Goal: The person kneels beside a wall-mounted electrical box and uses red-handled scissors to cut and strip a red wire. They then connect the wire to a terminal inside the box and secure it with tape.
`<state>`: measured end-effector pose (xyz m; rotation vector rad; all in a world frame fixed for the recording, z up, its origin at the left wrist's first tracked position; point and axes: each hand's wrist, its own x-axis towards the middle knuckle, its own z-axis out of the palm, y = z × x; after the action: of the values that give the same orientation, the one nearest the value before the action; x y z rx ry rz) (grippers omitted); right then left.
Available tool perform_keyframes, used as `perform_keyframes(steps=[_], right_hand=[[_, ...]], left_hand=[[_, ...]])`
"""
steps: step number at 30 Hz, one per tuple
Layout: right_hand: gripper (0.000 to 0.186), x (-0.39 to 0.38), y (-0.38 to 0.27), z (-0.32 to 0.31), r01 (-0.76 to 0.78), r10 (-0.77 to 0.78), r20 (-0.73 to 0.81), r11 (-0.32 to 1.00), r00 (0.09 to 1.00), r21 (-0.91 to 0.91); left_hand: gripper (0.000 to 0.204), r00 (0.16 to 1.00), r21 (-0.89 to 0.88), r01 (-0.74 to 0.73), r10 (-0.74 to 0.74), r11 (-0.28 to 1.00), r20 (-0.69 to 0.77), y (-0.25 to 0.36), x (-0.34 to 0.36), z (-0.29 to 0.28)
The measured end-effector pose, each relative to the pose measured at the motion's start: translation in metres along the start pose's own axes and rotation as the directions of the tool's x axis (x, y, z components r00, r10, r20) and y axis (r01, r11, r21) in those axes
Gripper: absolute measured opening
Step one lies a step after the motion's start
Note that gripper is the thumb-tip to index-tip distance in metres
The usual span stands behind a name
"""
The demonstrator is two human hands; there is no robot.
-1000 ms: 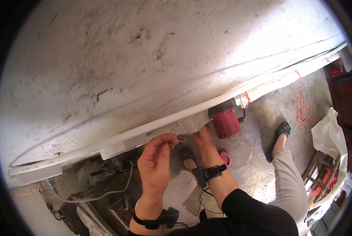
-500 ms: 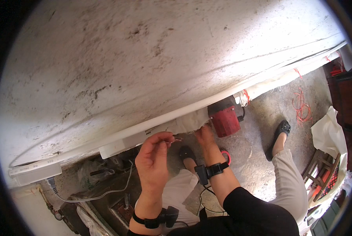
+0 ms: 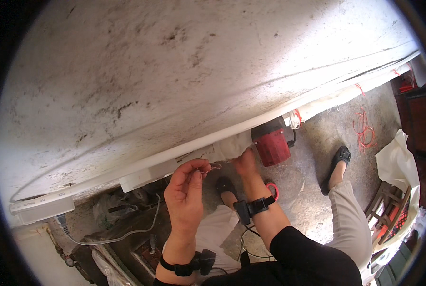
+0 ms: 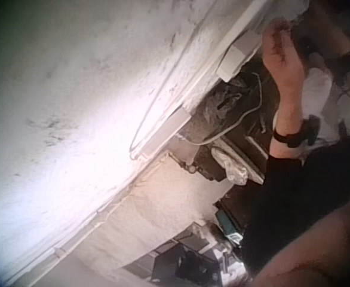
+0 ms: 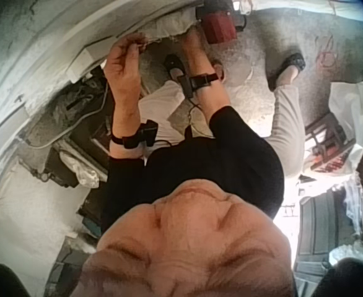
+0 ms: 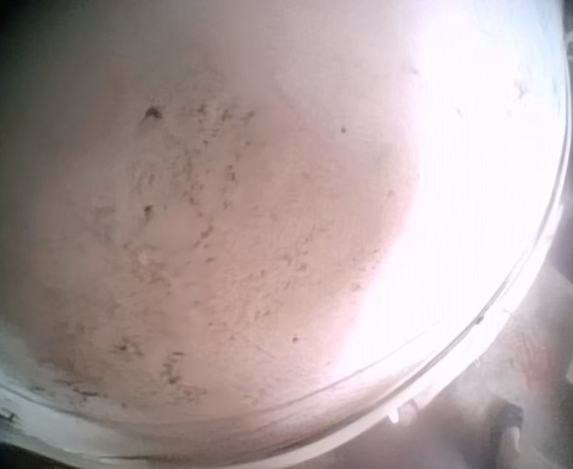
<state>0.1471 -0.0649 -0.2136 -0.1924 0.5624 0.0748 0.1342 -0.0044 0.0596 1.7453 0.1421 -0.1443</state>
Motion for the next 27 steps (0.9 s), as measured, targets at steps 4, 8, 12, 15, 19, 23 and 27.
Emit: perform_keyframes(steps=[4,8,12,15,19,23,27], right_hand=[[0.036,-0.002,0.003,0.007,0.04,-0.037,-0.053,0.997,0.998,0.062],[0.033,-0.006,0.004,0.002,0.02,-0.01,-0.109,0.996,0.994,0.088],[0.031,0.0,0.008,-0.021,-0.025,0.023,0.024,0.994,0.999,0.104],[0.035,0.009,0.013,-0.038,-0.059,0.053,0.083,0.996,0.995,0.066],[0.045,0.014,0.01,-0.046,-0.076,0.083,0.077,0.992,0.994,-0.101],[0.046,0.013,0.004,-0.042,-0.1,0.104,0.008,0.972,0.995,-0.213],[0.048,0.009,0.003,-0.038,-0.062,0.081,0.068,0.965,0.994,-0.254]], left_hand=[[0.018,1.0,-0.007,-0.015,0.015,1.0,0.012,-0.001,0.002,0.0],[0.018,1.0,-0.005,-0.001,0.001,1.0,0.012,-0.001,0.001,0.001],[0.018,1.0,-0.014,0.01,-0.01,1.0,0.011,-0.001,0.0,0.002],[0.018,1.0,0.003,0.003,-0.003,1.0,0.022,-0.001,0.001,0.001],[0.019,1.0,0.054,-0.013,0.012,0.998,0.017,-0.003,0.002,0.0],[0.018,1.0,0.068,0.009,-0.01,0.998,0.014,-0.004,0.002,0.001],[0.018,1.0,0.075,0.013,-0.014,0.997,0.013,-0.004,0.003,0.002]])
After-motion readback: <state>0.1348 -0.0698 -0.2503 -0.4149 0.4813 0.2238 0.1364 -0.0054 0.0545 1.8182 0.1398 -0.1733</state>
